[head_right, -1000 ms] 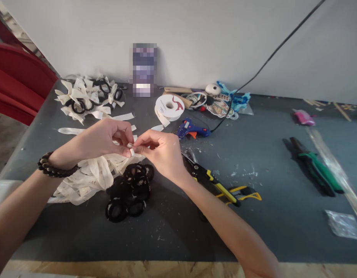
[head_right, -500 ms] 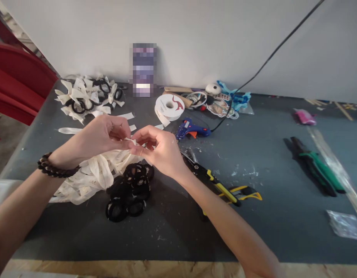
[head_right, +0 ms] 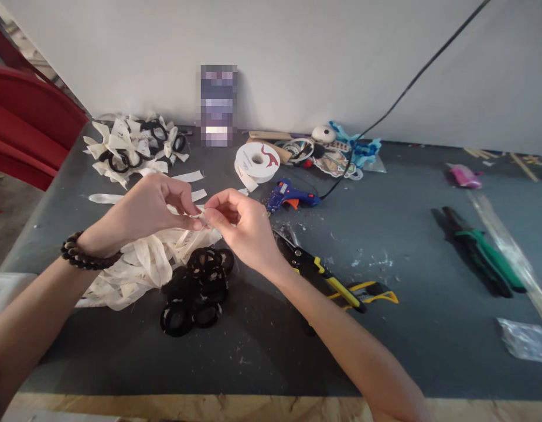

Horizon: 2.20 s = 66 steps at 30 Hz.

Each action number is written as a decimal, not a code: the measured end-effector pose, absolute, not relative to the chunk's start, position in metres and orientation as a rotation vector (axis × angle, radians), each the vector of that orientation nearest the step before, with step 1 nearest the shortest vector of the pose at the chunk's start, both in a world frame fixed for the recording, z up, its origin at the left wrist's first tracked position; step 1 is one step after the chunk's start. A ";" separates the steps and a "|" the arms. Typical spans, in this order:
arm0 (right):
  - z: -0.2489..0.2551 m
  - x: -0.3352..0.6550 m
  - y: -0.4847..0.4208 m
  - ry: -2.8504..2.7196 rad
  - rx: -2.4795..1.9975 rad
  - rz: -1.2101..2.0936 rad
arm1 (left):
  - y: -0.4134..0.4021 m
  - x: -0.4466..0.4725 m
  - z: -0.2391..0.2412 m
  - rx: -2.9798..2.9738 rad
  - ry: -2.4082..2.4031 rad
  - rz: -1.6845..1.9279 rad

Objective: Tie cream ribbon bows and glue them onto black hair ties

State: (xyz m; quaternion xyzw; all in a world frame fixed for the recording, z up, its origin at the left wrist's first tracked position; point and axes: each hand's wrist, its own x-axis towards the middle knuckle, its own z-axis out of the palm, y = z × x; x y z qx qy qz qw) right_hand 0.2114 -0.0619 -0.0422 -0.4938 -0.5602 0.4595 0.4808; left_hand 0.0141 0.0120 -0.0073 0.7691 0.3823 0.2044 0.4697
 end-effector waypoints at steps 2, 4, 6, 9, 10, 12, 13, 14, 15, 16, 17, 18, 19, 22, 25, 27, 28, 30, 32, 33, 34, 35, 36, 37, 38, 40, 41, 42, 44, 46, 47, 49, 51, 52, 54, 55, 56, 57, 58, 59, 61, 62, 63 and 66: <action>-0.042 0.210 -0.062 -1.336 -1.226 1.120 | 0.013 0.014 -0.008 1.888 0.920 0.495; -0.044 0.210 -0.062 -1.279 -1.227 1.147 | 0.014 0.014 -0.006 1.902 0.902 0.487; -0.047 0.209 -0.061 -1.208 -1.227 1.175 | 0.014 0.014 -0.004 1.938 0.889 0.481; -0.052 0.208 -0.060 -1.166 -1.240 1.182 | 0.013 0.015 0.001 1.988 0.867 0.470; -0.052 0.208 -0.060 -1.172 -1.242 1.182 | 0.012 0.016 0.002 1.987 0.858 0.464; -0.052 0.207 -0.060 -1.186 -1.237 1.186 | 0.011 0.017 0.004 1.956 0.847 0.454; -0.051 0.206 -0.061 -1.187 -1.232 1.177 | 0.010 0.017 0.004 1.932 0.843 0.449; -0.050 0.206 -0.061 -1.187 -1.229 1.158 | 0.009 0.018 0.005 1.907 0.839 0.444; -0.048 0.206 -0.062 -1.191 -1.231 1.133 | 0.009 0.018 0.005 1.879 0.836 0.441; -0.047 0.206 -0.062 -1.205 -1.239 1.103 | 0.009 0.018 0.005 1.850 0.832 0.440; -0.046 0.207 -0.062 -1.228 -1.248 1.077 | 0.009 0.018 0.005 1.824 0.833 0.441; -0.046 0.208 -0.062 -1.264 -1.254 1.061 | 0.009 0.018 0.005 1.800 0.836 0.443; -0.045 0.209 -0.062 -1.304 -1.255 1.050 | 0.010 0.018 0.006 1.781 0.841 0.441; -0.045 0.213 -0.061 -1.411 -1.235 1.012 | 0.012 0.016 0.007 1.758 0.854 0.428; -0.044 0.216 -0.060 -1.456 -1.228 1.027 | 0.015 0.014 0.008 1.759 0.890 0.433; -0.043 0.217 -0.060 -1.463 -1.228 1.052 | 0.016 0.013 0.008 1.759 0.915 0.438; -0.042 0.217 -0.060 -1.469 -1.236 1.046 | 0.015 0.014 0.008 1.759 0.922 0.436; -0.041 0.217 -0.061 -1.500 -1.268 1.011 | 0.015 0.015 0.008 1.768 0.930 0.435; -0.040 0.216 -0.061 -1.524 -1.302 0.975 | 0.013 0.016 0.008 1.808 0.946 0.446; -0.040 0.216 -0.061 -1.528 -1.313 0.967 | 0.013 0.017 0.008 1.838 0.959 0.457; -0.040 0.216 -0.062 -1.527 -1.320 0.967 | 0.012 0.017 0.008 1.873 0.973 0.469; -0.041 0.216 -0.062 -1.521 -1.326 0.975 | 0.010 0.017 0.008 1.910 0.986 0.483; -0.042 0.216 -0.062 -1.512 -1.331 0.991 | 0.009 0.018 0.008 1.949 0.998 0.497; -0.044 0.217 -0.062 -1.503 -1.334 1.010 | 0.008 0.018 0.008 1.991 1.011 0.514; -0.045 0.217 -0.062 -1.496 -1.339 1.023 | 0.006 0.018 0.009 2.038 1.022 0.529; -0.048 0.217 -0.060 -1.520 -1.356 1.043 | 0.003 0.018 0.010 2.136 1.045 0.548; -0.049 0.218 -0.060 -1.543 -1.362 1.058 | 0.001 0.018 0.011 2.177 1.058 0.553; -0.050 0.218 -0.059 -1.566 -1.363 1.079 | -0.001 0.019 0.012 2.206 1.069 0.553; -0.050 0.218 -0.057 -1.597 -1.357 1.125 | -0.002 0.020 0.012 2.220 1.068 0.547; -0.049 0.219 -0.056 -1.626 -1.353 1.111 | -0.003 0.020 0.012 2.200 1.047 0.551; -0.049 0.219 -0.056 -1.654 -1.359 1.062 | -0.003 0.021 0.011 2.195 1.038 0.554; -0.047 0.220 -0.055 -1.726 -1.368 0.956 | -0.003 0.021 0.010 2.206 1.037 0.559; -0.046 0.221 -0.055 -1.775 -1.371 0.891 | -0.004 0.022 0.010 2.214 1.060 0.561; -0.045 0.222 -0.054 -1.792 -1.371 0.865 | -0.004 0.022 0.011 2.206 1.074 0.558; -0.043 0.222 -0.054 -1.824 -1.365 0.807 | -0.003 0.023 0.013 2.147 1.079 0.533; -0.042 0.223 -0.055 -1.842 -1.352 0.778 | -0.003 0.023 0.014 2.086 1.061 0.507; -0.040 0.223 -0.055 -1.860 -1.332 0.765 | -0.001 0.022 0.014 1.998 1.030 0.475; -0.038 0.222 -0.056 -1.869 -1.306 0.768 | 0.000 0.022 0.014 1.888 0.993 0.444; -0.036 0.222 -0.057 -1.865 -1.282 0.779 | 0.003 0.021 0.014 1.765 0.955 0.420; -0.035 0.221 -0.059 -1.844 -1.264 0.778 | 0.005 0.020 0.013 1.644 0.924 0.403; -0.033 0.219 -0.061 -1.771 -1.241 0.700 | 0.010 0.017 0.010 1.467 0.898 0.398; -0.032 0.218 -0.062 -1.744 -1.229 0.633 | 0.013 0.016 0.007 1.422 0.899 0.404; -0.033 0.218 -0.063 -1.737 -1.214 0.561 | 0.014 0.015 0.005 1.398 0.905 0.415; -0.037 0.218 -0.063 -1.822 -1.182 0.400 | 0.017 0.014 0.000 1.393 0.906 0.441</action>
